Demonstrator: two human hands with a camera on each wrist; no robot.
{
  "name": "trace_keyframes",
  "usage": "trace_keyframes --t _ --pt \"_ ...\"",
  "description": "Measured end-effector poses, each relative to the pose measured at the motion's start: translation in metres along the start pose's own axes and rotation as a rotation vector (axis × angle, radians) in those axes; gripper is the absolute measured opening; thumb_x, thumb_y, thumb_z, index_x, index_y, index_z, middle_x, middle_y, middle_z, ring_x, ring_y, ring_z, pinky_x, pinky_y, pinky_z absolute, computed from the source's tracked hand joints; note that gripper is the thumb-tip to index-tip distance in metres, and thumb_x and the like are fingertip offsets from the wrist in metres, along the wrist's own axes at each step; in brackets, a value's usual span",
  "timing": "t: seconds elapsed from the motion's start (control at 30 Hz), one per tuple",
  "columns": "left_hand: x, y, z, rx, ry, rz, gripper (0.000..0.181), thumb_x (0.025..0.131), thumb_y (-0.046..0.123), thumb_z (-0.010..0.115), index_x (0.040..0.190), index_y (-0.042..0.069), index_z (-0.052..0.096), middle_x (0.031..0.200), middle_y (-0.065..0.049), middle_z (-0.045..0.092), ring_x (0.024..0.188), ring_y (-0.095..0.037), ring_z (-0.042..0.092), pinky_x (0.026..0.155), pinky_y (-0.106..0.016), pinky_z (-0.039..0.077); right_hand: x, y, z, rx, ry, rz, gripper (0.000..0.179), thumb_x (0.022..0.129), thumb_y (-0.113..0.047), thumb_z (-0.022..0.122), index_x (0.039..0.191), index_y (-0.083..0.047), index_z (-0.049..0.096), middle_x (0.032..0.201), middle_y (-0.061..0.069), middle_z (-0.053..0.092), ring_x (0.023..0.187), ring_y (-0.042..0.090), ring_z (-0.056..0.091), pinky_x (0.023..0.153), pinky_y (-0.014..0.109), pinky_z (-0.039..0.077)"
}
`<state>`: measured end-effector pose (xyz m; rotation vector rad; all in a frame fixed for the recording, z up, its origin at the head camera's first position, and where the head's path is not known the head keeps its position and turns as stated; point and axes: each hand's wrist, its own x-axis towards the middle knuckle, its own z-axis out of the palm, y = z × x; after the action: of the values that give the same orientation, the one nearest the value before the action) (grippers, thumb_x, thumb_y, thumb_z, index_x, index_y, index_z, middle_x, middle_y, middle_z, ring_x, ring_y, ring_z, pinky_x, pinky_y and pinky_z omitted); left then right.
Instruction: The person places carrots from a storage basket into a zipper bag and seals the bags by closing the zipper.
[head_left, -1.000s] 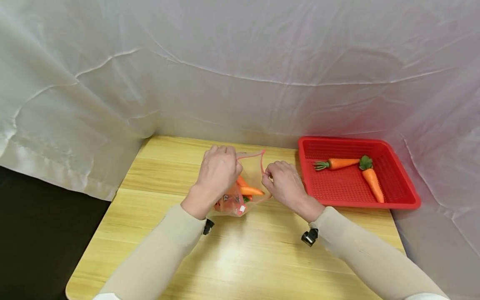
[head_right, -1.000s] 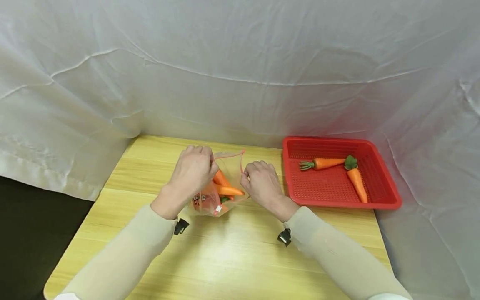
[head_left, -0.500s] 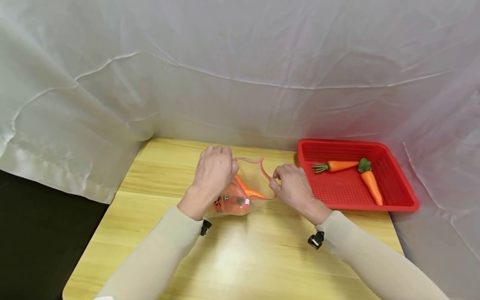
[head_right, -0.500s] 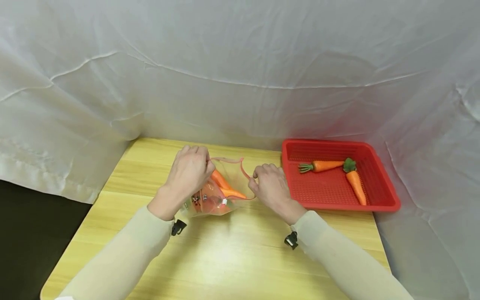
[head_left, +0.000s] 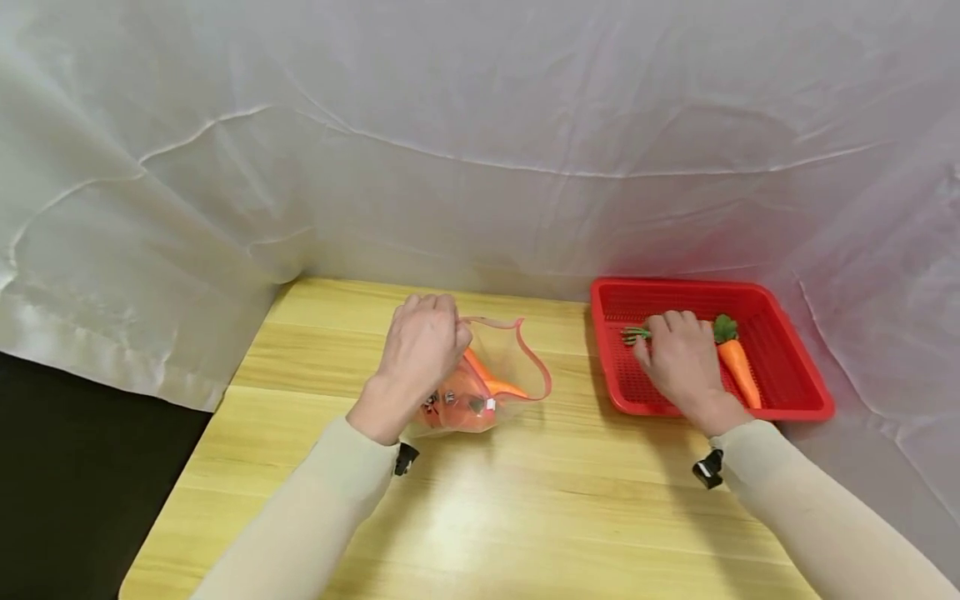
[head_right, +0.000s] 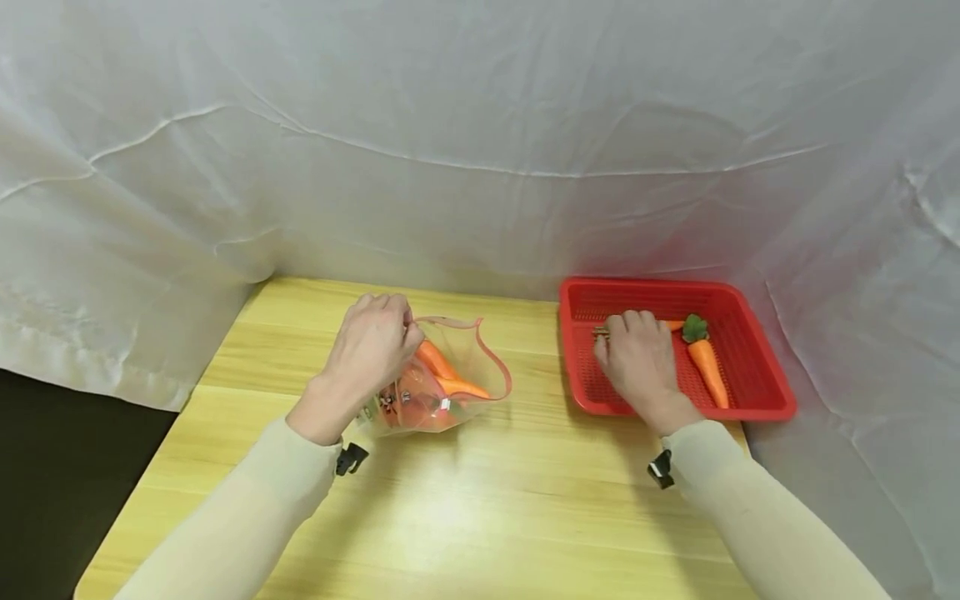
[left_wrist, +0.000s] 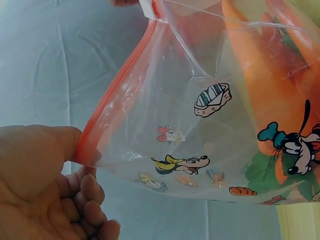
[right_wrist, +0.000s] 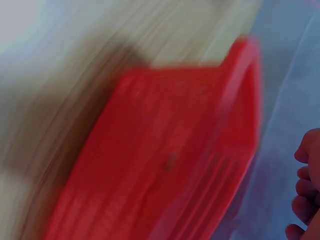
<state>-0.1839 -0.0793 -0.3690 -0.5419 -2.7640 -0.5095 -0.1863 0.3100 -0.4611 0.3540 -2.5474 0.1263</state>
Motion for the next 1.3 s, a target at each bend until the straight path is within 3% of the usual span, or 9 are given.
trace_keyframes --t 0.13,0.27,0.57,0.77,1.1,1.3 --pt "-0.001 -0.001 -0.001 -0.003 -0.013 -0.007 0.014 0.088 0.006 0.057 0.077 0.01 0.051 0.07 -0.004 0.05 0.071 -0.025 0.044 0.07 -0.034 0.037 -0.014 0.039 0.005 -0.068 -0.033 0.031 0.018 0.09 -0.015 0.064 0.092 0.003 0.06 0.086 0.022 0.059 0.085 0.049 0.054 0.071 0.059 0.041" --pt "-0.003 -0.003 -0.001 -0.006 0.007 0.011 0.017 0.087 0.004 0.057 0.074 0.01 0.048 0.068 -0.003 0.046 0.069 -0.025 0.043 0.07 -0.034 0.036 -0.031 0.076 0.011 -0.108 -0.124 0.132 0.022 0.091 -0.016 0.059 0.094 0.006 0.056 0.093 0.027 0.057 0.093 0.053 0.052 0.075 0.064 0.04" --pt "-0.005 -0.004 -0.001 -0.018 0.045 0.032 0.021 0.084 0.001 0.056 0.069 0.011 0.044 0.064 -0.001 0.038 0.066 -0.025 0.039 0.068 -0.032 0.032 -0.062 0.139 0.016 -0.137 -0.429 0.335 0.029 0.095 -0.016 0.056 0.098 0.013 0.052 0.101 0.036 0.053 0.102 0.058 0.045 0.082 0.072 0.038" --pt "-0.005 -0.004 0.001 -0.006 0.073 0.051 0.019 0.085 0.002 0.058 0.071 0.01 0.049 0.064 -0.001 0.043 0.064 -0.025 0.041 0.063 -0.032 0.034 -0.068 0.157 0.015 -0.145 -0.554 0.411 0.028 0.099 -0.01 0.04 0.099 0.017 0.05 0.106 0.041 0.052 0.106 0.061 0.04 0.089 0.077 0.035" --pt "-0.005 -0.006 0.001 -0.001 0.058 0.033 0.017 0.084 0.002 0.057 0.071 0.01 0.05 0.064 -0.003 0.045 0.065 -0.025 0.043 0.064 -0.033 0.037 -0.073 0.166 0.021 -0.163 -0.672 0.434 0.03 0.097 -0.009 0.043 0.101 0.018 0.056 0.096 0.038 0.055 0.1 0.059 0.046 0.088 0.074 0.037" --pt "-0.004 -0.005 0.001 -0.018 0.04 0.01 0.017 0.084 0.003 0.058 0.071 0.01 0.049 0.065 -0.002 0.046 0.066 -0.025 0.044 0.065 -0.033 0.036 -0.069 0.167 0.02 -0.151 -0.713 0.413 0.027 0.095 -0.007 0.041 0.096 0.011 0.062 0.091 0.034 0.058 0.097 0.057 0.049 0.087 0.075 0.035"
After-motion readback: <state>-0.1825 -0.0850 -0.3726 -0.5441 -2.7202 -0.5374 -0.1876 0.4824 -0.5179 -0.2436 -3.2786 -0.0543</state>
